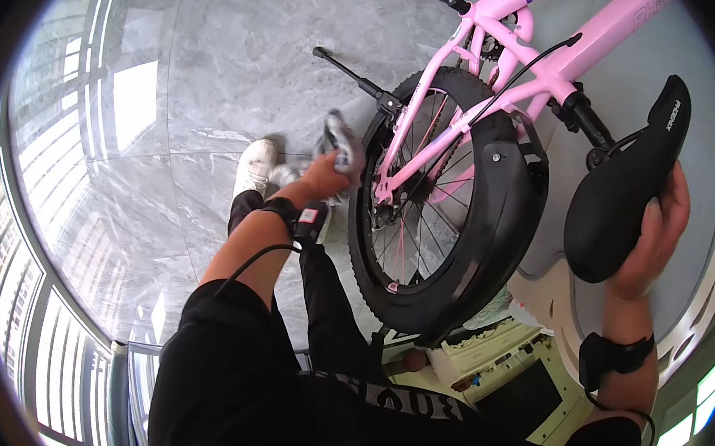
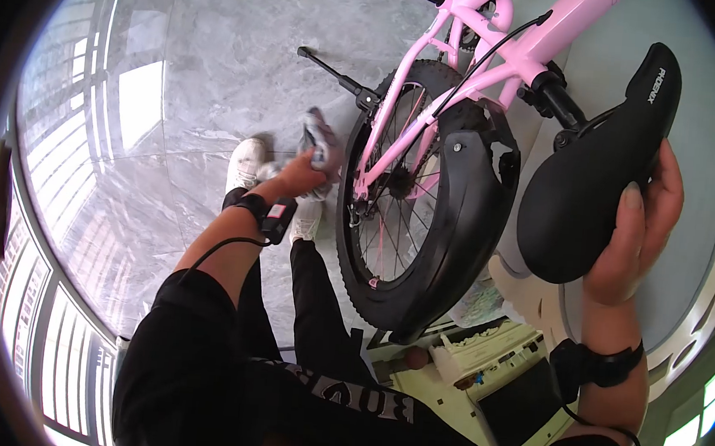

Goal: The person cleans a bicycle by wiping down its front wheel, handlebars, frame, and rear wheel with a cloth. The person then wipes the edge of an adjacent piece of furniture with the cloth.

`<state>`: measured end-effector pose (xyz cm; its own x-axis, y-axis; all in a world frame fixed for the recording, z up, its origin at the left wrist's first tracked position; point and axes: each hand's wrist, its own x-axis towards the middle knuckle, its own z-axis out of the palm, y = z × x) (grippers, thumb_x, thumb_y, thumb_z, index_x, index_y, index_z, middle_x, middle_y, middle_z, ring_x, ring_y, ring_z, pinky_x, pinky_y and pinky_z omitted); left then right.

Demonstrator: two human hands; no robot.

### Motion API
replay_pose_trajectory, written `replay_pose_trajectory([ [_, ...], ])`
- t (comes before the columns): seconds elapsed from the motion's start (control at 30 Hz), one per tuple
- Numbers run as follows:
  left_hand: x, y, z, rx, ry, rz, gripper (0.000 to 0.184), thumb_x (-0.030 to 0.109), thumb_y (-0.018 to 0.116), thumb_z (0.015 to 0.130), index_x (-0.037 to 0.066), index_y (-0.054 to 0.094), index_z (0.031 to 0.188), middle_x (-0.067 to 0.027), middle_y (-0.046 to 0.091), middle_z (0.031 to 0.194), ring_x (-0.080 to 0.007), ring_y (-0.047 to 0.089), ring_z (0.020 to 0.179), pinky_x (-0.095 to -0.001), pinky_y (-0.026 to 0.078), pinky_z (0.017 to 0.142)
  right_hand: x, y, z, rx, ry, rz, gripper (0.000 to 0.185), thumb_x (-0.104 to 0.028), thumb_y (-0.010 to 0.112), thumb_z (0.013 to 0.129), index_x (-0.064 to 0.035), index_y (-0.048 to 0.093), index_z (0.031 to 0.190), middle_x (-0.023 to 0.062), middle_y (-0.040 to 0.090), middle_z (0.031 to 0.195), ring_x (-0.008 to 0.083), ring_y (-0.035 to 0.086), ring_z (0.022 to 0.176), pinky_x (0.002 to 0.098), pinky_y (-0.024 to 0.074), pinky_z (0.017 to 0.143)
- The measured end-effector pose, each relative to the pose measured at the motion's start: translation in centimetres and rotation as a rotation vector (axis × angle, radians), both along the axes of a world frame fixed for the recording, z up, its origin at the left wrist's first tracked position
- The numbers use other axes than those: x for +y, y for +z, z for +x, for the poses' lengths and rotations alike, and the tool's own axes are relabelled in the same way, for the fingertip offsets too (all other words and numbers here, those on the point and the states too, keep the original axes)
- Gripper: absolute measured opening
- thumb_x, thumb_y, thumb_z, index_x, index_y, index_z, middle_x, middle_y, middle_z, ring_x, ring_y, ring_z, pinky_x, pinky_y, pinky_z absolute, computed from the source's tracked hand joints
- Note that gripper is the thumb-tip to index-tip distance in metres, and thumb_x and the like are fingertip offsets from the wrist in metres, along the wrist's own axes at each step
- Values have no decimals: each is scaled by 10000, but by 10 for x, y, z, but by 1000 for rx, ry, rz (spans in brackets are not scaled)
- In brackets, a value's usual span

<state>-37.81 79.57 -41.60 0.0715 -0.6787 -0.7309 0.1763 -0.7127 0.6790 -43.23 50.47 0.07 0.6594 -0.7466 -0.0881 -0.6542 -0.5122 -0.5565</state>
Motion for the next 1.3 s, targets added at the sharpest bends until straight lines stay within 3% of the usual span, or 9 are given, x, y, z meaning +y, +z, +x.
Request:
replay_pose_trajectory([
  [0.1, -1, 2, -40, 331, -29, -44, 583, 230, 686, 679, 44, 568, 1219, -196, 680, 1041, -306, 637, 1014, -379, 492, 870, -3, -1, -3, 2, 27, -13, 491, -185, 363, 968, 54, 329, 1395, 180, 437, 1359, 236, 452, 1243, 356, 355, 1056],
  [0.23, 67, -79, -121, 265, -655, -197, 540, 277, 665, 695, 49, 594, 1179, -200, 669, 1081, -294, 630, 1024, -374, 484, 878, -2, -2, -4, -22, 14, -4, 476, -183, 349, 981, 46, 330, 1398, 170, 440, 1359, 232, 462, 1237, 354, 368, 1051],
  [0.43, 89, -32, -80, 551, 175, 176, 438, 217, 635, 718, 31, 604, 1113, -143, 671, 977, -261, 647, 903, -367, 517, 804, -2, -1, -2, 10, 24, -35, 474, -183, 375, 971, 45, 354, 1385, 166, 455, 1347, 213, 479, 1213, 332, 387, 1028],
  [0.5, 54, -5, -55, 545, 45, 147, 436, 182, 635, 706, 32, 603, 1114, -129, 673, 972, -252, 650, 880, -357, 522, 788, -6, 0, -6, 24, 47, -30, 455, -178, 338, 993, 31, 351, 1396, 152, 446, 1368, 211, 483, 1227, 327, 398, 1032],
  [0.87, -45, 79, 17, -95, -730, -347, 430, 139, 660, 630, 105, 659, 1058, -150, 686, 916, -274, 669, 904, -366, 516, 805, -8, 0, -10, 42, 40, -57, 453, -175, 342, 992, 42, 350, 1390, 157, 445, 1368, 225, 485, 1230, 336, 406, 1033],
  [1.03, -61, 90, 31, 582, 53, -366, 366, 48, 627, 659, 109, 655, 1018, -70, 683, 845, -172, 656, 812, -310, 524, 748, -6, 2, -4, 26, 28, -9, 458, -176, 351, 989, 46, 340, 1390, 164, 440, 1366, 230, 492, 1220, 340, 410, 1033],
  [1.1, -90, 116, 49, 514, 327, -608, 373, 51, 627, 657, 110, 654, 1024, -81, 682, 881, -198, 654, 838, -311, 514, 771, -3, 0, -3, 13, 26, -17, 461, -173, 357, 987, 47, 335, 1391, 165, 440, 1362, 229, 495, 1215, 341, 415, 1029],
  [1.2, -137, 143, 74, -215, 135, -747, 506, 172, 665, 681, 127, 591, 1179, -175, 583, 1043, -363, 549, 1028, -414, 471, 893, -4, -1, -3, -11, -3, 7, 464, -168, 364, 984, 47, 329, 1395, 165, 445, 1353, 225, 500, 1209, 341, 423, 1021],
  [1.3, -153, 161, 63, -411, -69, -643, 656, 231, 703, 697, 205, 499, 1321, -182, 500, 1144, -377, 558, 1021, -430, 481, 884, -5, -1, -5, -21, 13, 37, 466, -159, 371, 980, 46, 325, 1397, 165, 446, 1349, 223, 504, 1199, 338, 432, 1009],
])
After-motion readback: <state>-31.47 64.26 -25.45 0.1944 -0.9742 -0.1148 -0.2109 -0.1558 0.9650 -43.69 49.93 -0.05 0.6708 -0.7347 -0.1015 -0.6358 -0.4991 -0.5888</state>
